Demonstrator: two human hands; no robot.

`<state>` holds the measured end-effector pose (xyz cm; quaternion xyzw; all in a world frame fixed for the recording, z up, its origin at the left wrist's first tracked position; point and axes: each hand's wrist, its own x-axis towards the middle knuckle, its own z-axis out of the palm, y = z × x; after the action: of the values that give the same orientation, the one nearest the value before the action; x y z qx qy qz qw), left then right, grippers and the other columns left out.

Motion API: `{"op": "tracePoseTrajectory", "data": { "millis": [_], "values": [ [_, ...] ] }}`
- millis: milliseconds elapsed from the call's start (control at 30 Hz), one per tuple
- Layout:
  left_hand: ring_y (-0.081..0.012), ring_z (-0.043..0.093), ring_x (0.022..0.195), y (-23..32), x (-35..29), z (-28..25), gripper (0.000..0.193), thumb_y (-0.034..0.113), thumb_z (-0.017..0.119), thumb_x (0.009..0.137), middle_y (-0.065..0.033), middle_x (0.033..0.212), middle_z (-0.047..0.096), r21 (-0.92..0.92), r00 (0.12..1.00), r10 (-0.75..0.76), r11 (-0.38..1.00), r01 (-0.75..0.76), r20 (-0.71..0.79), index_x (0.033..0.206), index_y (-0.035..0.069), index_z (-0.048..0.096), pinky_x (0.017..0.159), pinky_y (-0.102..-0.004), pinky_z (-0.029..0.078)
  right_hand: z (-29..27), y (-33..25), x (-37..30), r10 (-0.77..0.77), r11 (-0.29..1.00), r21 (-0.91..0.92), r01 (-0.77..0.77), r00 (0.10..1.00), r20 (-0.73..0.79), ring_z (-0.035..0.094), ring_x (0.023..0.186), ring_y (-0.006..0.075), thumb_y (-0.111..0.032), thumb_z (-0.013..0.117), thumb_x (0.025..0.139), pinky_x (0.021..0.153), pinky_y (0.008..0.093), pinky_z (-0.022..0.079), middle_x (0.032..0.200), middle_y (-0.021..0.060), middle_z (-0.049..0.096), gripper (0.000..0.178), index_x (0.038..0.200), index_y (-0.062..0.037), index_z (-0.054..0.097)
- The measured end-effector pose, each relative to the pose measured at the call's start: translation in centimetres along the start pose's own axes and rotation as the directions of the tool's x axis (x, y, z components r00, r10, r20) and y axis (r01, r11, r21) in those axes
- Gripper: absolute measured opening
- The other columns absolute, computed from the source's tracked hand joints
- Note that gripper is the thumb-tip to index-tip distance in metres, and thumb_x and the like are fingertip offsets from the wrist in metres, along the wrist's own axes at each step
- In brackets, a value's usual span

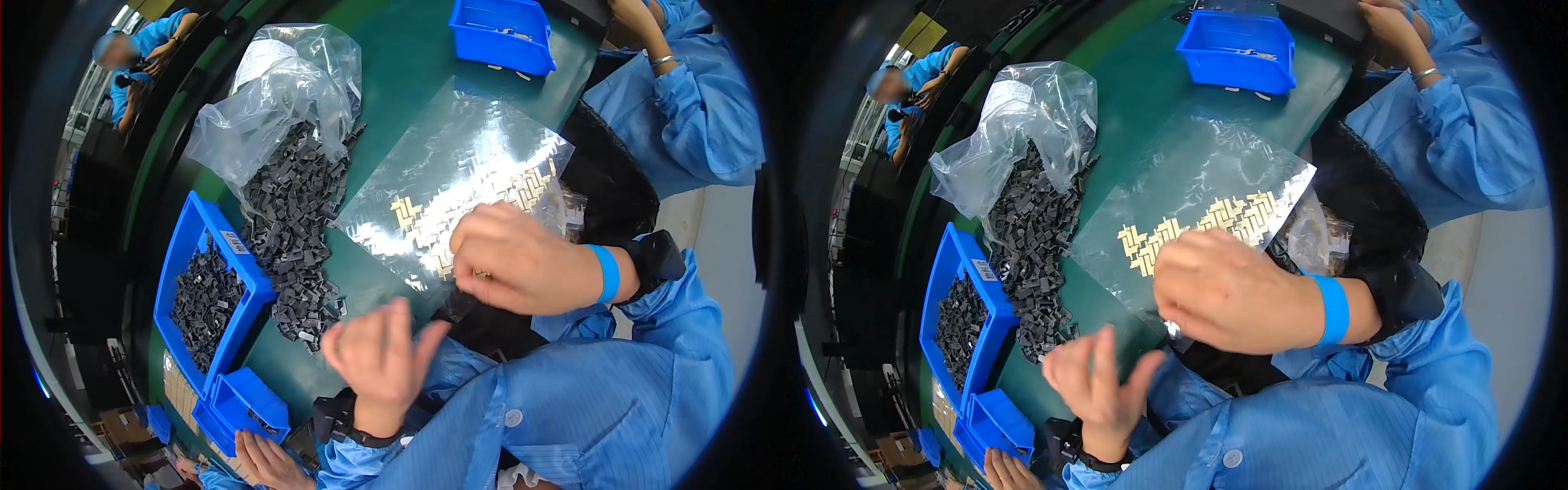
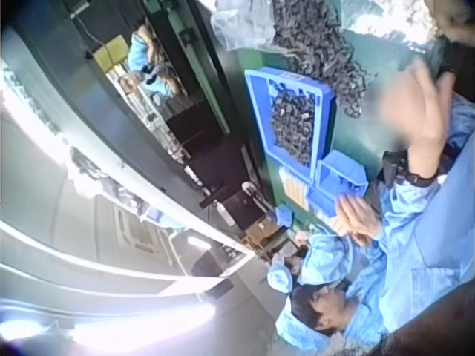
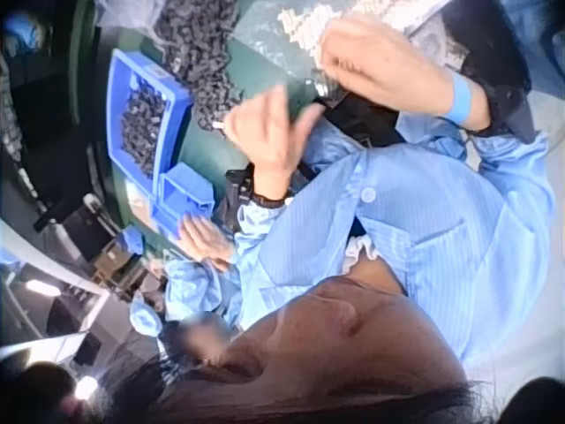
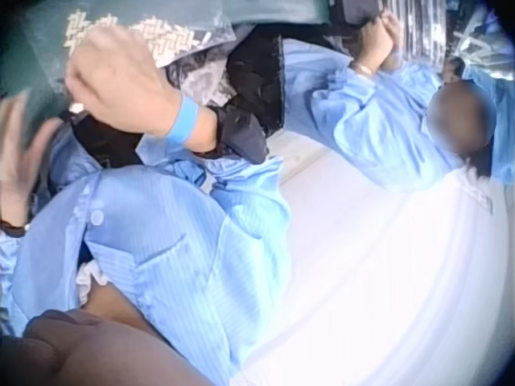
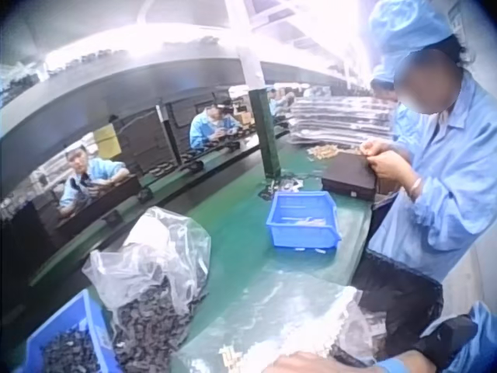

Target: Assembling small plastic and metal components at a factory workstation.

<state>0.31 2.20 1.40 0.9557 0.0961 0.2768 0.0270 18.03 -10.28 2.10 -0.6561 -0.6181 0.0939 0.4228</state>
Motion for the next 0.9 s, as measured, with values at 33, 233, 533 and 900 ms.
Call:
{"op": "tracePoseTrajectory", "data": {
  "millis": [33, 233, 533, 900],
  "values": [
    [-0.0241, 0.052, 0.083, -1.0, -0.3, -0.1, 0.040, 0.025, 0.077, 0.064, -0.0071, 0.088, 0.054, 0.006, 1.000, -0.001, 1.000, 0.001, 0.003, 0.096, 0.007, 0.062, 0.081, -0.0399, 0.036, -0.1, 0.2, 0.2, -0.003, 1.000, 0.006, 0.003, 1.000, -0.001, 0.050, 0.076, 0.0251, -0.010, 0.059, 0.077, 0.069, 0.0366, 0.039, 0.079, 0.0074, 0.050, 0.009, 0.075, -0.0046, 0.052],
    [-0.0251, 0.051, 0.082, -4.3, -1.6, 0.4, 0.026, 0.017, 0.074, 0.066, -0.0081, 0.087, 0.055, 0.322, 0.936, -0.351, 0.888, 0.327, 0.017, 0.086, 0.003, 0.064, 0.077, -0.0363, 0.035, 0.4, 0.4, 0.3, 0.107, 0.962, 0.268, -0.053, 0.976, -0.192, 0.052, 0.074, 0.0260, -0.007, 0.061, 0.077, 0.065, 0.0347, 0.041, 0.081, 0.0093, 0.052, 0.009, 0.079, -0.0023, 0.054],
    [-0.0222, 0.060, 0.078, -1.5, 0.3, 0.5, 0.007, 0.000, 0.063, 0.076, -0.0134, 0.083, 0.064, -0.648, 0.835, -0.545, 0.608, 0.459, 0.080, 0.083, -0.002, 0.063, 0.076, -0.0320, 0.045, 1.9, -0.4, 0.2, 0.068, 0.892, 0.447, 0.070, 0.956, -0.285, 0.056, 0.083, 0.0259, -0.006, 0.066, 0.075, 0.071, 0.0328, 0.046, 0.089, 0.0115, 0.058, 0.020, 0.092, 0.0002, 0.058],
    [-0.0252, 0.054, 0.095, 2.6, 0.6, -0.3, 0.024, 0.001, 0.051, 0.087, -0.0165, 0.104, 0.057, -0.389, 0.682, -0.063, -0.858, 0.337, 0.729, 0.109, -0.004, 0.056, 0.084, -0.0345, 0.044, 3.1, -1.9, -0.2, -0.039, 0.775, 0.596, 0.210, 0.957, -0.286, 0.059, 0.082, 0.0258, 0.001, 0.069, 0.073, 0.064, 0.0294, 0.048, 0.087, 0.0139, 0.063, 0.033, 0.103, 0.0040, 0.056]
  ]
}}
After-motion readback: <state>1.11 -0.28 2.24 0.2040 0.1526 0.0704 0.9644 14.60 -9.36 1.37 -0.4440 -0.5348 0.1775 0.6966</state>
